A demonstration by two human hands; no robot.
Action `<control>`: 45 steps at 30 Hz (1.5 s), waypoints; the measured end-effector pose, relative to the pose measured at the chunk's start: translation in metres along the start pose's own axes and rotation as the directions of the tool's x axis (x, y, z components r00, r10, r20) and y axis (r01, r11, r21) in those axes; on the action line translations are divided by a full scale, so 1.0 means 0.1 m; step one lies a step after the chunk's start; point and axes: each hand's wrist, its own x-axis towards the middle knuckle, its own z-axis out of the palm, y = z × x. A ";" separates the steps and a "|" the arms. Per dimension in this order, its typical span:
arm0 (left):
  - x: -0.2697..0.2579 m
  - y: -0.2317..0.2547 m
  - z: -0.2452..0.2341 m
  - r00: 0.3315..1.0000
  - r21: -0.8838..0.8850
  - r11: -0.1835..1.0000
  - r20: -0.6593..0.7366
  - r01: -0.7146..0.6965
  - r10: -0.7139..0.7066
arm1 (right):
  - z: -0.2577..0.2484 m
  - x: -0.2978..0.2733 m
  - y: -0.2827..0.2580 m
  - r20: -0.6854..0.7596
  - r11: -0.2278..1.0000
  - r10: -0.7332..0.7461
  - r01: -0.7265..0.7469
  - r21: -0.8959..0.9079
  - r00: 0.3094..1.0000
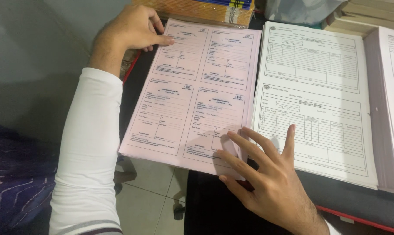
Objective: Sorting and organizing stacks of printed forms on a desk
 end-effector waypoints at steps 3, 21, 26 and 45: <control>0.01 0.00 0.00 1.000 0.002 1.000 0.005 -0.016 0.016 | 0.00 0.00 0.00 0.001 1.000 -0.009 0.009 -0.002 1.000; 0.08 -0.04 0.08 0.927 0.008 0.930 -0.080 -0.367 0.366 | 0.02 -0.02 0.01 0.027 1.000 -0.008 0.009 -0.018 1.000; 0.11 0.00 0.11 0.954 0.135 0.945 0.014 -0.298 0.299 | -0.03 -0.01 -0.01 -0.022 0.999 -0.034 0.035 0.033 0.999; 0.52 -0.47 0.32 0.903 0.167 0.894 -0.044 -0.416 0.428 | -1.15 -1.29 0.97 -0.302 0.815 0.457 -0.530 -0.236 0.837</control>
